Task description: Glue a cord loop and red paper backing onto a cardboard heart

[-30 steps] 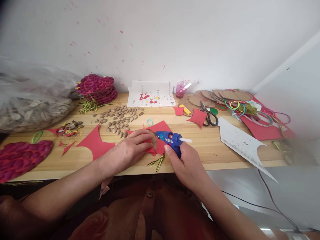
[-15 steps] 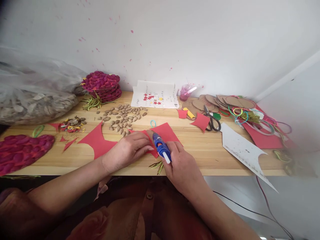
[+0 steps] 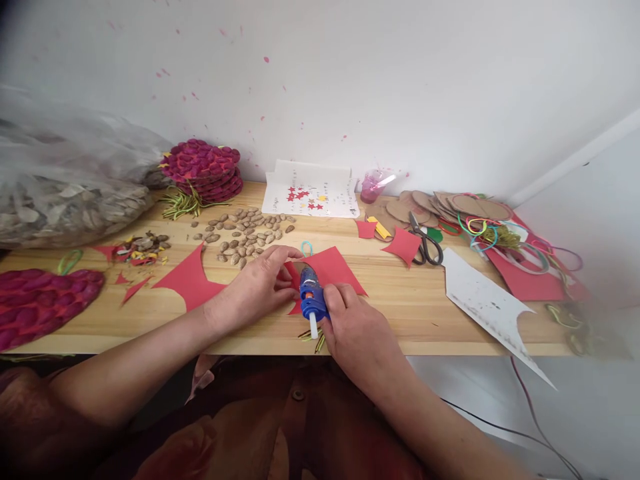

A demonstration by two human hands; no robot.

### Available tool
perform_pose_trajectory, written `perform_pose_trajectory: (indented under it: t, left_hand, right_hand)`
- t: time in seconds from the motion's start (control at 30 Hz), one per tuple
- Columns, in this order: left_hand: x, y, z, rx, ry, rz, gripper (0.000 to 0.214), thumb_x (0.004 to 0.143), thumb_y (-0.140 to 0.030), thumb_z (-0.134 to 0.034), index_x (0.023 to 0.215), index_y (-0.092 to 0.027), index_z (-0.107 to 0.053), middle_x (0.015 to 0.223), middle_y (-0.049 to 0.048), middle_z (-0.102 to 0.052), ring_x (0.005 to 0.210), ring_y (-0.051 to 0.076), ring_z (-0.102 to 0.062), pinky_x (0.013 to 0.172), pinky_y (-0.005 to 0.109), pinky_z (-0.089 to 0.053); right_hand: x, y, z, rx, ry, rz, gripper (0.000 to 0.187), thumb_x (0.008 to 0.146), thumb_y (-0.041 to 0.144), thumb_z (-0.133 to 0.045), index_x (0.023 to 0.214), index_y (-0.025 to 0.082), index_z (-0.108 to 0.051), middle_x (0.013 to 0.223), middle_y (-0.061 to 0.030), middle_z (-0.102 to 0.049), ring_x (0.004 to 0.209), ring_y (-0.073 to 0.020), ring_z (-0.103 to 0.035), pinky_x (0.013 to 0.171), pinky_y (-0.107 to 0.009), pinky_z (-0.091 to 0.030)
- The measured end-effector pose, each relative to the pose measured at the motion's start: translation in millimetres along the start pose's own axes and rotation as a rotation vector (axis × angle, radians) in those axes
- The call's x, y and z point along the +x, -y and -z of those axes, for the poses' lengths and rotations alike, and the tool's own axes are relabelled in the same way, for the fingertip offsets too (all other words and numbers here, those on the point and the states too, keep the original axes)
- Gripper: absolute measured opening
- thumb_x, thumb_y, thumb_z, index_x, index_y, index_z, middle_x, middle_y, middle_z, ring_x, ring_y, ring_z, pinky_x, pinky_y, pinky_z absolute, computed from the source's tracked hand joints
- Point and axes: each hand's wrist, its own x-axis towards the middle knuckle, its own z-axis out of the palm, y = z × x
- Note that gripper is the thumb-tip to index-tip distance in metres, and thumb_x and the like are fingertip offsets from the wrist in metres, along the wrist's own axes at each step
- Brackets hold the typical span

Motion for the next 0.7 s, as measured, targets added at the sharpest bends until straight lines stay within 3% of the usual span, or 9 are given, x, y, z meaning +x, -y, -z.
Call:
perform_pose_trajectory:
  t: [0.3, 0.57, 0.7]
  left_hand:
    - [12.0, -2.4, 5.5, 0.04, 0.139, 0.048, 0.057, 0.072, -0.007, -0.069, 0.127, -0.02, -0.057, 0.122, 0.0099, -0.062, 0.089, 0.019, -0.069, 0.084, 0.035, -0.059]
    - [17.7, 3.5, 6.5, 0.058, 0.17, -0.034, 0.06, 0.071, -0.006, -0.07, 0.127, -0.023, -0.061, 0.134, 0.0084, -0.058, 0.104, 0.021, -0.068, 0.092, 0.035, -0.057]
    - [18.7, 2.9, 6.8, 0.062, 0.166, -0.011, 0.062, 0.071, -0.01, -0.075, 0.129, -0.023, -0.06, 0.133, 0.0088, -0.058, 0.103, 0.022, -0.067, 0.092, 0.036, -0.057]
  right_hand:
    - [0.9, -1.3, 0.4, -0.066, -0.052, 0.046, 0.025, 0.091, 0.018, -0.047, 0.116, 0.02, -0.049, 0.108, -0.0117, -0.066, 0.082, -0.0229, -0.065, 0.06, -0.032, -0.051]
    - [0.7, 1.1, 5.4, -0.107, -0.086, 0.045, 0.024, 0.089, 0.016, -0.047, 0.112, 0.022, -0.05, 0.1, -0.0107, -0.068, 0.075, -0.0225, -0.064, 0.055, -0.031, -0.049]
    - [-0.3, 0.5, 6.7, -0.101, -0.081, 0.051, 0.025, 0.089, 0.015, -0.045, 0.114, 0.02, -0.048, 0.098, -0.0106, -0.067, 0.079, -0.0239, -0.066, 0.057, -0.032, -0.052]
